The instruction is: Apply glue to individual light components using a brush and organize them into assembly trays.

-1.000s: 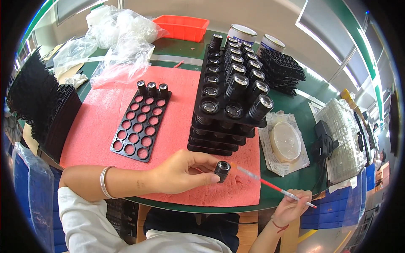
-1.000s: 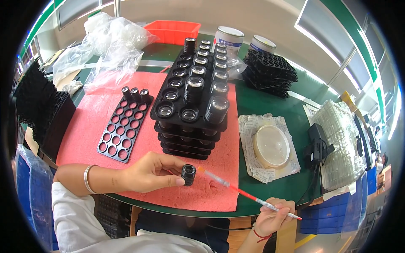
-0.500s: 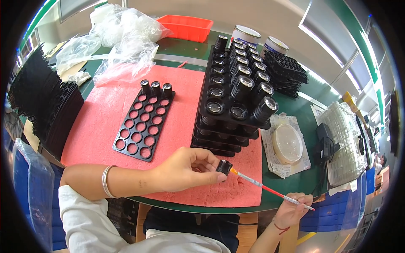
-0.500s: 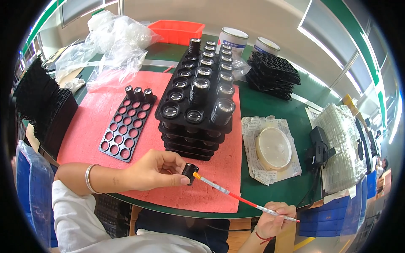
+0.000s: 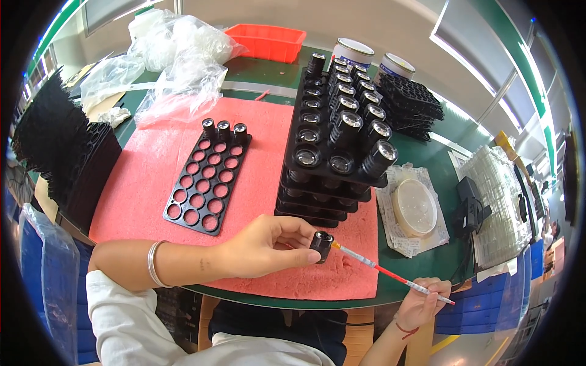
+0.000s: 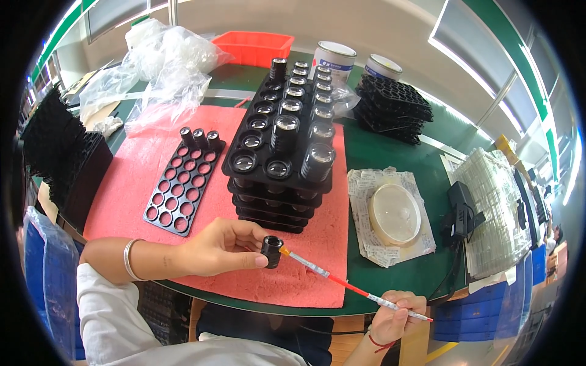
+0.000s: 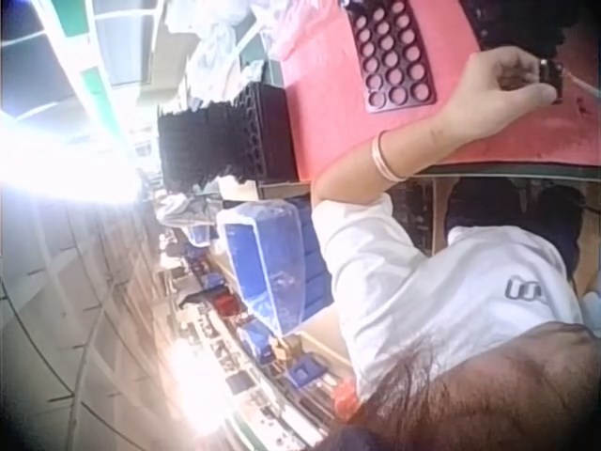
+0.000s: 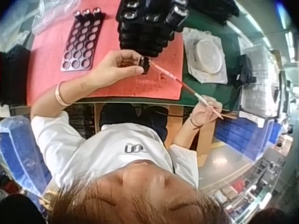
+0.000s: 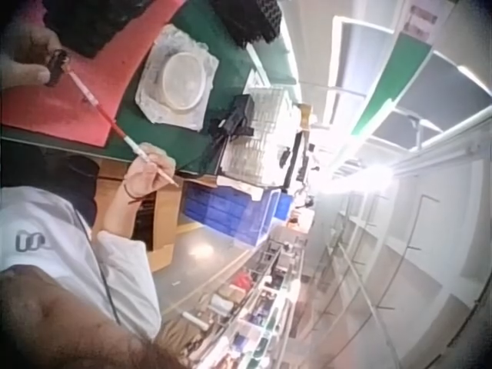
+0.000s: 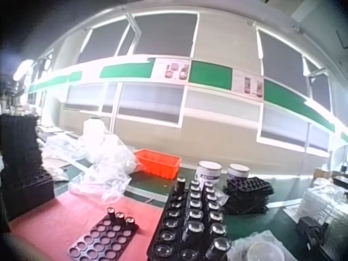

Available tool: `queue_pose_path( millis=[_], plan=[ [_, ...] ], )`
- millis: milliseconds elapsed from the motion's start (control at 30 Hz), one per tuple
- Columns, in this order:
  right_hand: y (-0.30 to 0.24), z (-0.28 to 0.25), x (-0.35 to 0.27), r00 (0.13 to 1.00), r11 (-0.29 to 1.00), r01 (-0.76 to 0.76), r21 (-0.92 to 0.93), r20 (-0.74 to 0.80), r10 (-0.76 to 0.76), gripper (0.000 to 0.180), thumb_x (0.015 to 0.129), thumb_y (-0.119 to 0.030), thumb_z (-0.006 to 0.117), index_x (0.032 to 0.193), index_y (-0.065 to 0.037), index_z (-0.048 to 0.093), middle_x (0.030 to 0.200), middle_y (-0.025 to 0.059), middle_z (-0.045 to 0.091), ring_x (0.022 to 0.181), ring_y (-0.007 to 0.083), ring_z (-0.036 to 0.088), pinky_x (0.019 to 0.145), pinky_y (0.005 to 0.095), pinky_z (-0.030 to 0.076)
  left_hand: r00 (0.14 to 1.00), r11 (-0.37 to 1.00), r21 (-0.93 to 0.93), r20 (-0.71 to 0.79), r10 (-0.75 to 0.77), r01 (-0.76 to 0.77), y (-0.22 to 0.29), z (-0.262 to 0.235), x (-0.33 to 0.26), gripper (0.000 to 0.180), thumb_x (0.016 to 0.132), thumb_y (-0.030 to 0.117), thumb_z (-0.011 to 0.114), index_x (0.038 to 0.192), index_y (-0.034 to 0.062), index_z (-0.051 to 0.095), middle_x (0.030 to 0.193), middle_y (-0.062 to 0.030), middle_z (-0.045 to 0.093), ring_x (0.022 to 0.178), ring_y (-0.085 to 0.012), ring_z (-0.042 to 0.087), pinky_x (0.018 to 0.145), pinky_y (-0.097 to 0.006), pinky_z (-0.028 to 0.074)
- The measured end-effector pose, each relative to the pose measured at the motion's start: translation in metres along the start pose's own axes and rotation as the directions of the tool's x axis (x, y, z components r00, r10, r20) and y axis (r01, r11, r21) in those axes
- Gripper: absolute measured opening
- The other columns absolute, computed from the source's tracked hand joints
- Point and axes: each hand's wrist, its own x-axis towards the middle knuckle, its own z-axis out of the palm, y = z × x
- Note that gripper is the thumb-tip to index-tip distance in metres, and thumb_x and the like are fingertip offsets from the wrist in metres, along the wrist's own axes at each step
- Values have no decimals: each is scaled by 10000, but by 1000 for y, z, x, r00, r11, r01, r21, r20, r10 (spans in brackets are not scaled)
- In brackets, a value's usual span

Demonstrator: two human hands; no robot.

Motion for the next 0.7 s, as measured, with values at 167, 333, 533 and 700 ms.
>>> queue_pose_path(
  millis=[167,333,533,700],
  plan=[
    [4,1,-1,999,999,27,-42,-27,-28,278,828,-252,607,793,-35,437,646,82,507,542,138,482,509,242,414,1000,997,-70,10,12,-12,6,1,-3,264,799,148,664,994,-5,572,927,-28,608,873,-92,567,811,-243,452],
    [4,0,0,993,1000,14,-4,-120,-15,304,826,-290,597,796,-43,423,664,73,485,565,144,471,525,242,411,983,813,577,182,-37,-76,58,-26,-16,258,715,131,710,920,8,612,890,-56,630,799,-129,604,731,-260,494],
    [2,2,-1,989,1000,0,-16,-146,-3,298,825,-297,599,800,-57,425,667,61,464,578,127,449,520,239,396,927,475,873,-264,267,111,76,-73,-17,270,674,208,694,856,17,632,727,-94,606,650,-209,567,594,-304,453],
    [2,-8,-3,1000,999,-19,38,-17,19,206,872,-228,508,830,-48,417,742,70,454,683,133,469,626,227,378,761,491,812,-526,379,316,37,-120,6,263,711,214,685,887,32,612,695,-60,619,628,-148,580,576,-289,457]
  ],
)
